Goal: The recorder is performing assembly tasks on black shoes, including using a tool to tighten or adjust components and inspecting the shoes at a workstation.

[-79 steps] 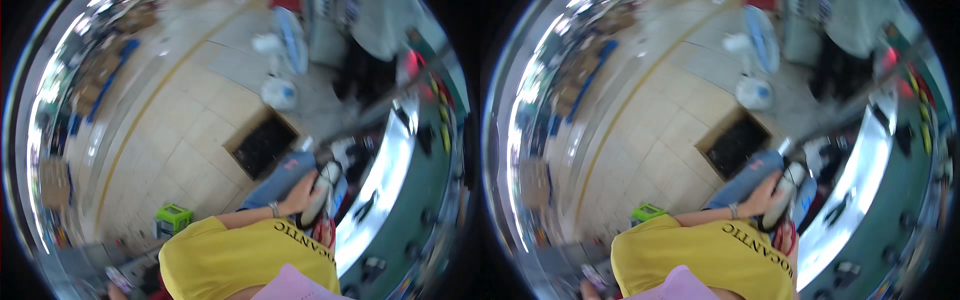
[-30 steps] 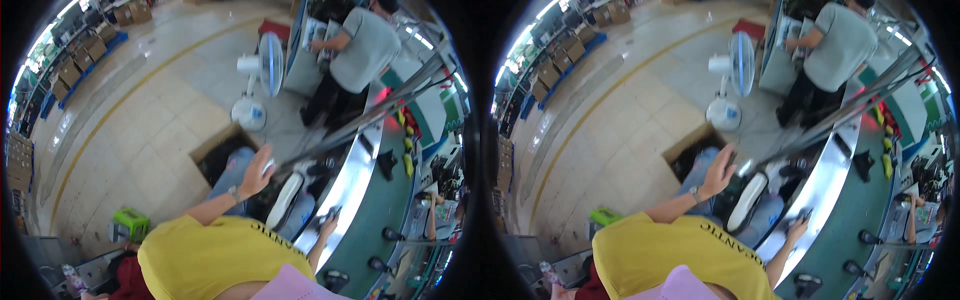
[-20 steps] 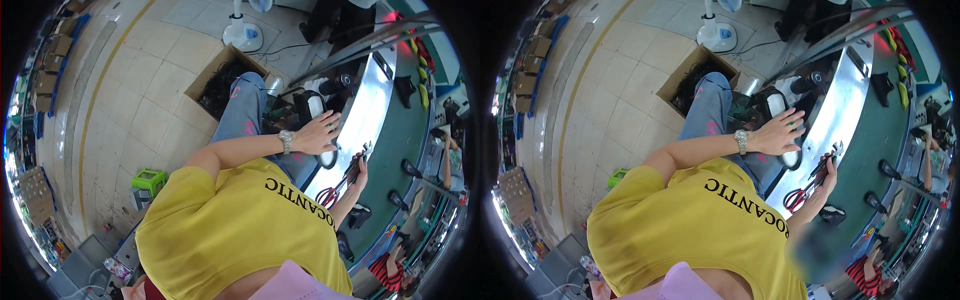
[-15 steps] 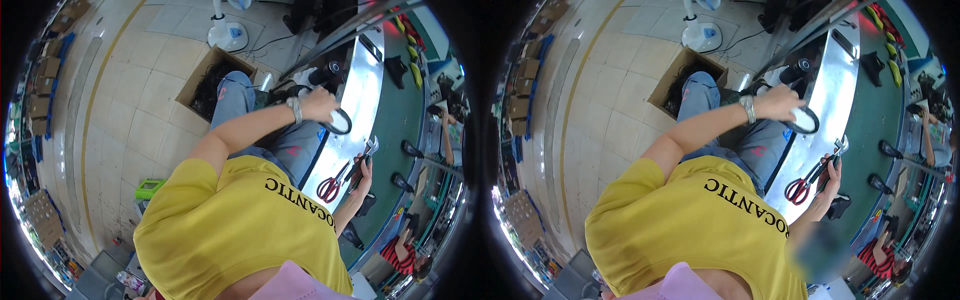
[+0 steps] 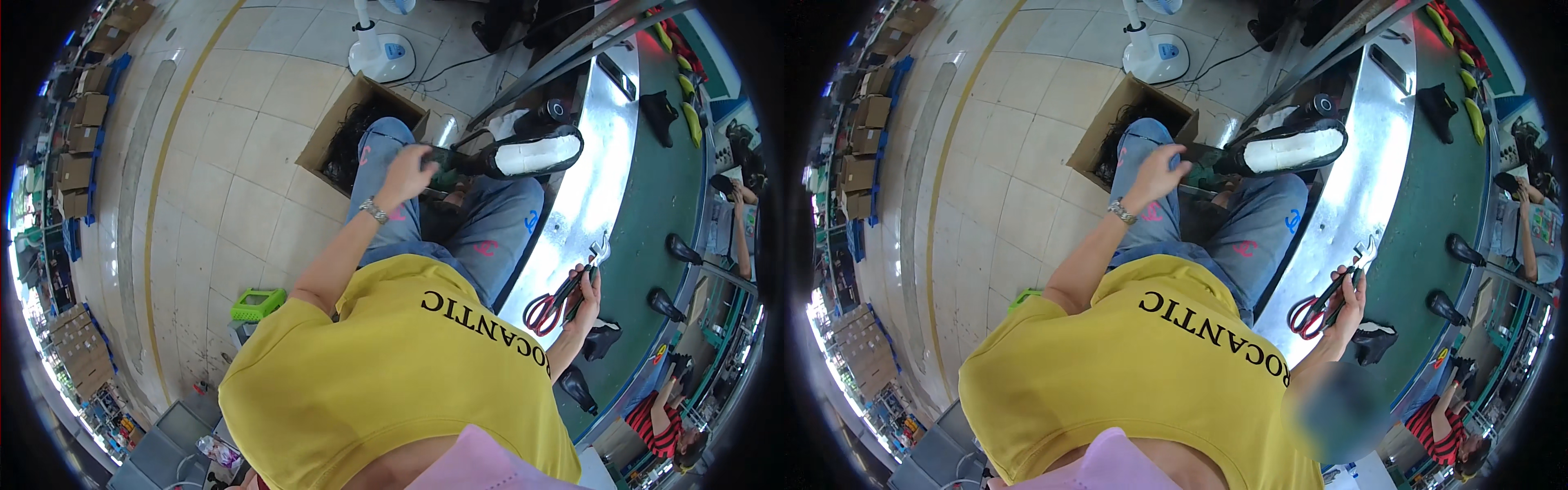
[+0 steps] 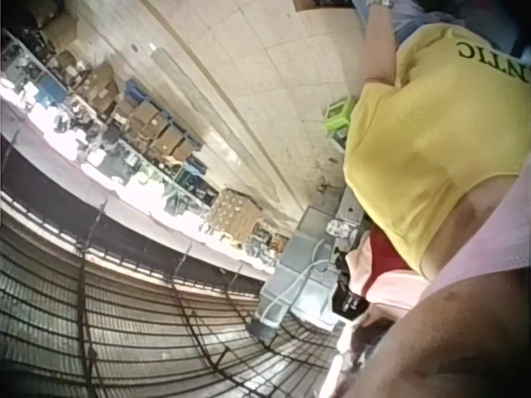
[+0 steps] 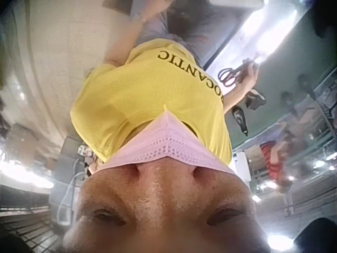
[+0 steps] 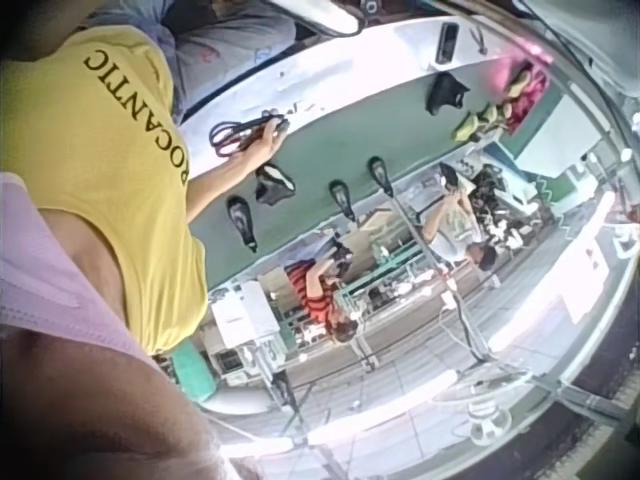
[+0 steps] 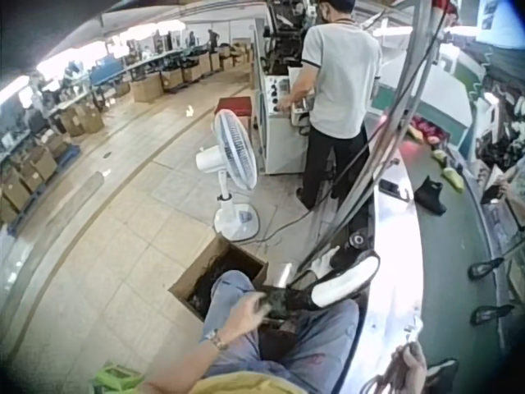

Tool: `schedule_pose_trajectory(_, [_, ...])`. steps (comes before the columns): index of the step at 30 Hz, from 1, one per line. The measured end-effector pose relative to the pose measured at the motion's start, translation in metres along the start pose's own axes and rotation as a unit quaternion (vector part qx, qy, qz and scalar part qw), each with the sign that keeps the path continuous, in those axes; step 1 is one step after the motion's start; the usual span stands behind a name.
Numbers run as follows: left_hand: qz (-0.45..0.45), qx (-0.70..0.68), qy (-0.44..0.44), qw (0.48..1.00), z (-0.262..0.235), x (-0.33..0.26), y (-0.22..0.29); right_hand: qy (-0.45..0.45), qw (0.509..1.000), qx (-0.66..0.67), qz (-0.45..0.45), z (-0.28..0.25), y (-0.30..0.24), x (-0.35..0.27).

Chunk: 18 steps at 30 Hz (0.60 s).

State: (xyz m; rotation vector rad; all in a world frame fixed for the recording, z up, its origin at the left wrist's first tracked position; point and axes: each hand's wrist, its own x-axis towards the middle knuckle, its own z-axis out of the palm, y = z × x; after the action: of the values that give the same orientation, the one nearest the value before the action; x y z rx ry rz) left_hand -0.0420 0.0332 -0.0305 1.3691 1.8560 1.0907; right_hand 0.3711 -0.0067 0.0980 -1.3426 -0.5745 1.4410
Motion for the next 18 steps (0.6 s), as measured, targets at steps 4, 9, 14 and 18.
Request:
schedule_pose_trajectory(4, [0.076, 0.096, 0.173, 0.977, -0.063, 0.038, -0.010, -0.014, 0.999, 0.003, -0.040, 0.013, -0.011, 0.000])
schedule_pose_trajectory(9, [-0.058, -0.100, 0.086, 0.990, -0.085, 0.071, 0.025, -0.039, 0.999, -0.001, -0.032, 0.026, -0.015, 0.001])
schedule_pose_trajectory(14, [0.112, -0.091, -0.094, 0.985, 0.007, 0.104, 0.088, -0.024, 0.998, 0.029, -0.044, 0.041, -0.012, -0.007])
schedule_pose_trajectory(18, [0.181, 0.014, -0.256, 0.949, 0.076, 0.120, 0.157, -0.060, 0.997, 0.053, -0.022, 0.053, -0.019, -0.014])
